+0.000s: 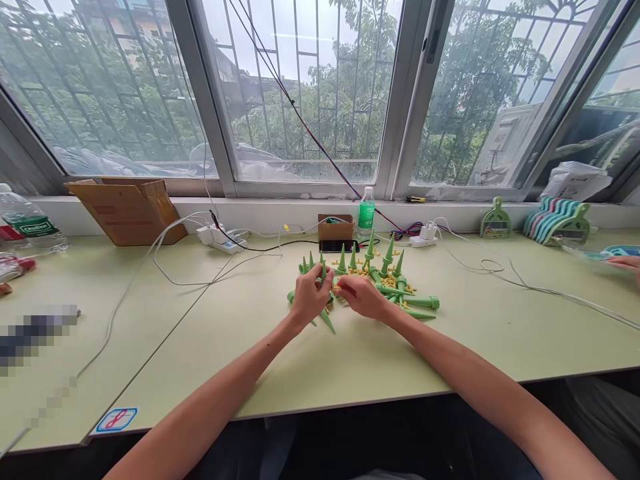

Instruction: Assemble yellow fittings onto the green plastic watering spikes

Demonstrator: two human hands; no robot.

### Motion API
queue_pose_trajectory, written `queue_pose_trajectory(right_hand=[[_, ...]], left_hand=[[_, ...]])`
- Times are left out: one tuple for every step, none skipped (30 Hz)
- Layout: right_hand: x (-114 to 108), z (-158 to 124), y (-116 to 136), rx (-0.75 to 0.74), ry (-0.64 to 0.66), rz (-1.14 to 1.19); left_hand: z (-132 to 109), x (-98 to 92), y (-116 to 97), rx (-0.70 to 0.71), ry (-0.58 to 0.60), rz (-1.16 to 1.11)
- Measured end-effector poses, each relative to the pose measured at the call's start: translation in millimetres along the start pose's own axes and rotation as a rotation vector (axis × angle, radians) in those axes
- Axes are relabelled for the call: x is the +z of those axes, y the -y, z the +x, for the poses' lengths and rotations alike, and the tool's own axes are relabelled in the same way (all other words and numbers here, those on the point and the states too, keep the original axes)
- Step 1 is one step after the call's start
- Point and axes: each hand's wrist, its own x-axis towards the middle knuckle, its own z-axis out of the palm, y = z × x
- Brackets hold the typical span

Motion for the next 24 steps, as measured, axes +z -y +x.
queue_pose_trajectory(right_hand=[[-0.2, 0.0, 0.2, 0.001, 0.002, -0.003], [-0.4, 0.0, 0.3, 0.001, 0.004, -0.005], [-0.5, -0.1, 0.4, 0.001, 0.005, -0.008], [-0.6, -0.1, 0.4, 0.002, 0.006, -0.011], [-0.6, -0.2, 0.3, 0.001, 0.006, -0.012], [-0.5, -0.2, 0.3, 0.000, 0.006, -0.013], [-0.4, -0.3, 0.2, -0.001, 0.006, -0.013], [-0.3, -0.3, 0.2, -0.003, 0.006, -0.012], [-0.3, -0.3, 0.3, -0.005, 0.006, -0.010], [-0.3, -0.4, 0.3, -0.008, 0.007, -0.008], [-0.4, -0.4, 0.4, -0.012, 0.008, -0.006], [-0.6, -0.4, 0.5, -0.016, 0.009, -0.007], [-0.7, -0.3, 0.5, -0.020, 0.011, -0.009], [-0.8, -0.3, 0.5, -0.023, 0.014, -0.014], [-0.9, -0.3, 0.4, -0.025, 0.017, -0.019], [-0.9, -0.2, 0.3, -0.027, 0.020, -0.024], [-0.8, -0.2, 0.1, -0.031, 0.023, -0.027], [-0.8, -0.1, -0.1, -0.035, 0.025, -0.030], [-0.7, 0.0, -0.1, -0.040, 0.027, -0.031], [-0.6, 0.1, -0.1, -0.045, 0.030, -0.033], [-0.6, 0.2, -0.1, -0.048, 0.031, -0.035], [-0.7, 0.3, 0.1, -0.051, 0.034, -0.038], [-0.8, 0.5, 0.2, -0.052, 0.037, -0.042], [-0.9, 0.6, 0.3, -0.053, 0.039, -0.046]], left_hand=[[0.1, 0.1, 0.3, 0.001, 0.001, -0.001], [0.2, 0.3, 0.5, 0.002, 0.000, -0.003], [0.3, 0.5, 0.6, 0.003, 0.000, -0.005], [0.3, 0.6, 0.7, 0.004, -0.001, -0.008], [0.3, 0.7, 0.7, 0.005, -0.002, -0.011], [0.2, 0.8, 0.7, 0.005, -0.002, -0.013], [0.1, 0.9, 0.5, 0.005, -0.001, -0.015], [-0.1, 0.9, 0.3, 0.003, 0.000, -0.016], [-0.3, 0.8, 0.1, 0.002, 0.001, -0.016], [-0.5, 0.8, -0.2, -0.001, 0.002, -0.015], [-0.7, 0.8, -0.4, -0.003, 0.002, -0.014], [-0.9, 0.8, -0.6, -0.005, 0.003, -0.013], [-1.1, 0.8, -0.6, -0.006, 0.005, -0.014], [-1.3, 0.9, -0.5, -0.007, 0.007, -0.017], [-1.4, 1.0, -0.1, -0.008, 0.009, -0.020], [-1.5, 1.1, 0.4, -0.008, 0.012, -0.025], [-1.5, 1.3, 1.0, -0.008, 0.015, -0.027], [-1.5, 1.4, 1.6, -0.006, 0.016, -0.028], [-1.5, 1.6, 2.2, -0.004, 0.016, -0.028], [-1.6, 1.7, 2.6, -0.002, 0.016, -0.026], [-1.6, 1.7, 2.8, 0.000, 0.016, -0.024], [-1.7, 1.8, 2.8, 0.000, 0.016, -0.022], [-1.8, 1.8, 2.6, 0.000, 0.016, -0.021], [-1.9, 1.8, 2.3, -0.001, 0.016, -0.022]])
